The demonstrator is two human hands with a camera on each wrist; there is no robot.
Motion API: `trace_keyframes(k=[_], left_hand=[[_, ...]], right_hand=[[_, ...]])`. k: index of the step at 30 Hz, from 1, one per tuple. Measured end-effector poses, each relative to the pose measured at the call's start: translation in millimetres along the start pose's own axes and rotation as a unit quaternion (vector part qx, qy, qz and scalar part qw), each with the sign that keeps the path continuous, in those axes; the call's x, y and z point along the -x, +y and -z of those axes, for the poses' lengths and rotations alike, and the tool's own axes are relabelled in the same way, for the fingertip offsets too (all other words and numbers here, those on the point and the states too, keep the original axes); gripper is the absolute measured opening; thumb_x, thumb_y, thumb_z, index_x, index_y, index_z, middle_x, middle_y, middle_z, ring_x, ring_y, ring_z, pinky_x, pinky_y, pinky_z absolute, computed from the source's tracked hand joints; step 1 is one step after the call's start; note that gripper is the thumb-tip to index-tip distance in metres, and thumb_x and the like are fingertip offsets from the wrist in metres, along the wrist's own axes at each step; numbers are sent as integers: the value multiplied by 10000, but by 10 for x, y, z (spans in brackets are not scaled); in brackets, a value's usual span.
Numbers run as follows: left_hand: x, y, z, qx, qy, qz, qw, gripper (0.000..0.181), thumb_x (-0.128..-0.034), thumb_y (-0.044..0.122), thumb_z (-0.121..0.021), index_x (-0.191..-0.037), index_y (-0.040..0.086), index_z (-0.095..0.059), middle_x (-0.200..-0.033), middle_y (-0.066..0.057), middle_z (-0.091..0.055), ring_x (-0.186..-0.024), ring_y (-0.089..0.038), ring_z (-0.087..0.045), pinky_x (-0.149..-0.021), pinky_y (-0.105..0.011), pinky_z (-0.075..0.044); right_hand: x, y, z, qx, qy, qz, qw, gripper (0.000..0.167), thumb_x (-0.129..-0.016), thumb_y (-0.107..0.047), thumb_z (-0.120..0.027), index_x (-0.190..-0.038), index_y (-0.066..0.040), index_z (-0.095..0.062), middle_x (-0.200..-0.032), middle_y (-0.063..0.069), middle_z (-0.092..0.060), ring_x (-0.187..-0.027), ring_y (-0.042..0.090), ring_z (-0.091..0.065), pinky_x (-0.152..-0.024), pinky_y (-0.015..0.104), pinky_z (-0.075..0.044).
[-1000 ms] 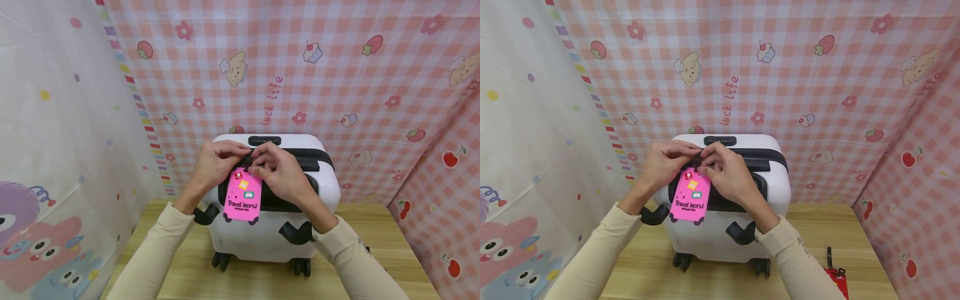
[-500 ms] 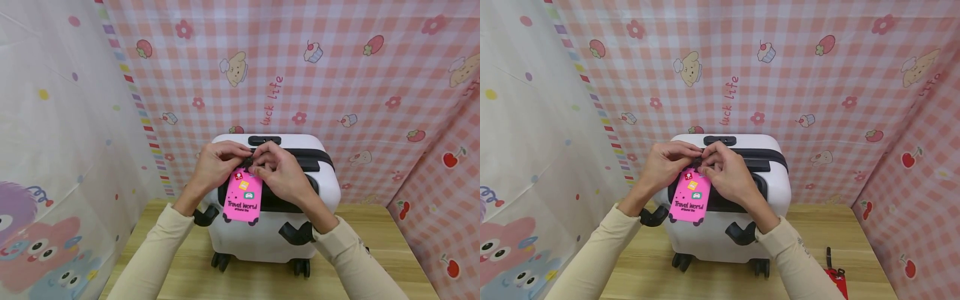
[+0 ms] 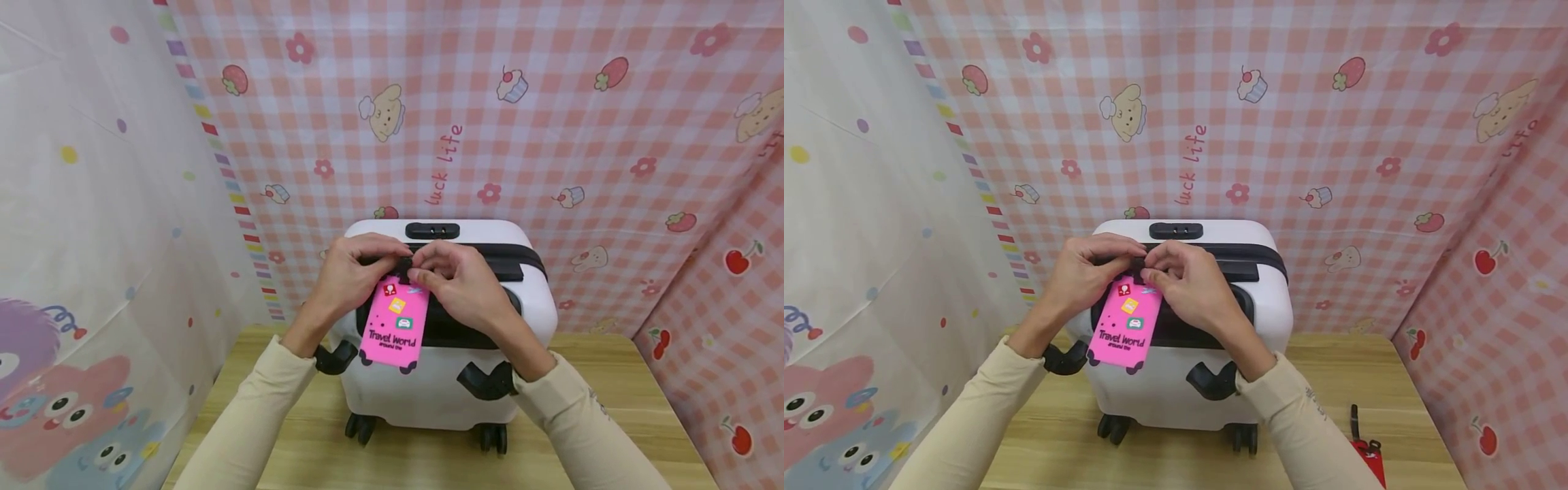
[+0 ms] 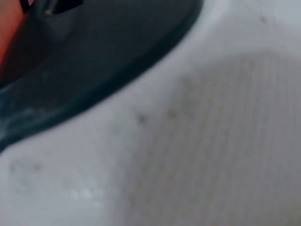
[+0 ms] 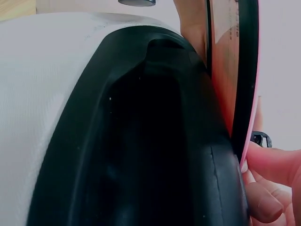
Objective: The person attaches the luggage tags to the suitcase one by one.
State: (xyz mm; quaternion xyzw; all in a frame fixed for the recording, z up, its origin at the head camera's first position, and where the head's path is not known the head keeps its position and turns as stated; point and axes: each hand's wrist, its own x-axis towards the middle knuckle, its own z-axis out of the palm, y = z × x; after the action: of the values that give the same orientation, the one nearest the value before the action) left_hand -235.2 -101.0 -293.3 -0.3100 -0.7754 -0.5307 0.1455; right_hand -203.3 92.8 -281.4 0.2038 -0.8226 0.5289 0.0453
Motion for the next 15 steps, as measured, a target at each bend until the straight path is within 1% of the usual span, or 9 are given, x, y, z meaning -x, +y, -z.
trace_keyframes(k=[2, 7, 11, 15], left_hand=[[2, 9, -8, -51, 76, -2, 10000, 143, -923, 34, -676, -995, 64, -796, -1039, -44, -735, -1038, -133, -656, -903, -293, -539], [7, 19, -17, -121, 189, -9, 9997, 133, -908, 32, -695, -992, 53, -797, -1038, -49, -737, -1054, -138, -654, -922, -289, -534], [12, 10, -11, -42, 144, 21, 9999, 118, -898, 20, -705, -976, 26, -793, -1031, -66, -737, -1040, -153, -656, -905, -297, -542], [19, 3, 22, 157, 7, -19, 9999, 139, -908, 4, -668, -979, 11, -788, -1005, -83, -741, -998, -160, -666, -877, -294, -544]], right_hand=[[1, 0, 3, 96, 38, 52, 9999, 89, -938, -129, -681, -1003, -68, -686, -894, 50, -712, -762, 170, -638, -684, 299, -476], [3, -1, 3, 184, 138, 79, 9997, 86, -943, -146, -677, -973, -76, -717, -870, 42, -705, -739, 174, -627, -647, 289, -477], [1, -2, -16, 161, 249, 17, 9996, 84, -936, -127, -680, -959, -59, -723, -860, 56, -713, -728, 163, -634, -636, 272, -478], [-11, 0, -30, 106, 361, 12, 9993, 80, -928, -99, -679, -940, -38, -729, -868, 74, -729, -738, 149, -661, -653, 264, -494]])
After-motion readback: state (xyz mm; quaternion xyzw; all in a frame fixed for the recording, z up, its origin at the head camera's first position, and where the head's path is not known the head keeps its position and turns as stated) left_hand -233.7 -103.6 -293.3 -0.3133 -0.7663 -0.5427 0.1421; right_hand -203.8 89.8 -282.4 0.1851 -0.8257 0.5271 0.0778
